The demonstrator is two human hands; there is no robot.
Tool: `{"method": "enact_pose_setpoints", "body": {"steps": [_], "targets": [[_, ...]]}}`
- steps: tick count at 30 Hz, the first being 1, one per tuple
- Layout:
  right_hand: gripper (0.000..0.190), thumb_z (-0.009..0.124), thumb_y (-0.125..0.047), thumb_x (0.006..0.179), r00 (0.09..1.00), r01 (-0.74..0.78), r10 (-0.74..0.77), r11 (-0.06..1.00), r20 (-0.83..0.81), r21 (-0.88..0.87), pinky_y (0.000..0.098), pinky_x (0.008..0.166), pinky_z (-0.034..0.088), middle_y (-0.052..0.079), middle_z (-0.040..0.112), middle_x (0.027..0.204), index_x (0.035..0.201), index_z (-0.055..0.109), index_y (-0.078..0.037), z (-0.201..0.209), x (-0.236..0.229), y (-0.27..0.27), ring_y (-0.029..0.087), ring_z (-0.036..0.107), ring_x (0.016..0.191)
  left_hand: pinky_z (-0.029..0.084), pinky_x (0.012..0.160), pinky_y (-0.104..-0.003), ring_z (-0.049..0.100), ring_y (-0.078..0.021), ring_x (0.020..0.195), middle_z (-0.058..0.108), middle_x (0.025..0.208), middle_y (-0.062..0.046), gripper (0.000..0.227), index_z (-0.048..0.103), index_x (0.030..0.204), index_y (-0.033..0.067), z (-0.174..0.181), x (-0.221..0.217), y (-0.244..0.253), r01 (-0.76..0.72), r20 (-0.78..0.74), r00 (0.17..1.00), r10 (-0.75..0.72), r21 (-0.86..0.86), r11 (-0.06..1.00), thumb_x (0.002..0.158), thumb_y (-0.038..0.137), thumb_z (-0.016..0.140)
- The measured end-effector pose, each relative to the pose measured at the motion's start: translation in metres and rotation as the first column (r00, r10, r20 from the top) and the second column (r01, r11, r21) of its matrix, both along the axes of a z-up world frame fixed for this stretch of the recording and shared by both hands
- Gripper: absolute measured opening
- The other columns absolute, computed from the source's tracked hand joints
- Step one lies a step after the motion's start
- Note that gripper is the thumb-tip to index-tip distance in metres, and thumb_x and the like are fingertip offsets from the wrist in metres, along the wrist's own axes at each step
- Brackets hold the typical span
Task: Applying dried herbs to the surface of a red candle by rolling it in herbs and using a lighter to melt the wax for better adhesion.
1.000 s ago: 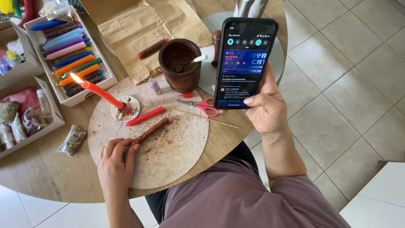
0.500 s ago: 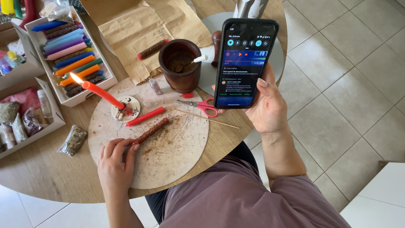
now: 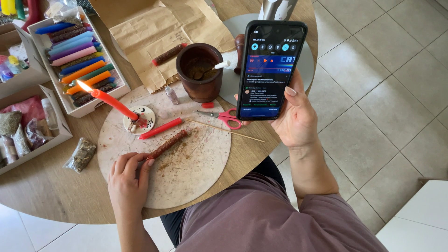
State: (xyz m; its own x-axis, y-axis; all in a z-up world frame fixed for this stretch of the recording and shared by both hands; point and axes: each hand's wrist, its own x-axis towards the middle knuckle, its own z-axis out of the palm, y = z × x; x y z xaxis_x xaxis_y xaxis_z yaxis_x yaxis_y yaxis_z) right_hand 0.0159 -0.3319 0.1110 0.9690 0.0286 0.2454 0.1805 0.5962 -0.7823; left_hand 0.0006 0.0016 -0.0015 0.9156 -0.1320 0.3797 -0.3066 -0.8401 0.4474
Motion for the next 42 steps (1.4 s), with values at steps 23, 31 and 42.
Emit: {"method": "enact_pose_setpoints", "body": {"steps": [23,31,42], "targets": [[0.067,0.035,-0.056,0.092,0.996,0.009,-0.036,0.941,0.076,0.338,0.0481,0.071,0.049,0.021,0.045,0.141,0.138,0.041,-0.007,-0.017,-0.015,-0.071,0.036,0.057,0.110,0.045,0.084,-0.038,0.057,-0.0242,0.091,0.061,0.100,-0.007,0.014,0.067,0.098,0.0054,0.000,0.001,0.000,0.059,0.069,0.996,-0.058,-0.004,0.998,0.090,0.017,0.065],[0.059,0.045,-0.060,0.077,0.946,0.314,-0.289,0.927,-0.145,0.203,0.0377,0.057,0.044,0.008,0.059,0.105,0.109,0.057,-0.011,-0.010,-0.007,-0.095,0.023,0.062,0.088,0.046,0.082,-0.038,0.057,-0.0234,0.086,0.062,0.101,-0.007,0.014,0.067,0.098,0.0053,-0.007,0.003,0.003,0.061,0.080,0.995,-0.062,0.018,0.998,0.091,0.018,0.066],[0.049,0.051,-0.057,0.081,0.636,0.505,-0.757,0.553,-0.146,-0.663,0.0298,0.068,0.061,0.002,0.070,0.094,0.098,0.066,-0.014,-0.136,0.100,-0.203,0.011,0.070,0.083,0.046,0.082,-0.039,0.057,-0.0286,0.088,0.061,0.100,-0.009,0.014,0.065,0.098,0.0051,0.000,0.003,0.000,0.040,0.079,0.996,-0.040,-0.003,0.999,0.090,0.018,0.065]]}}
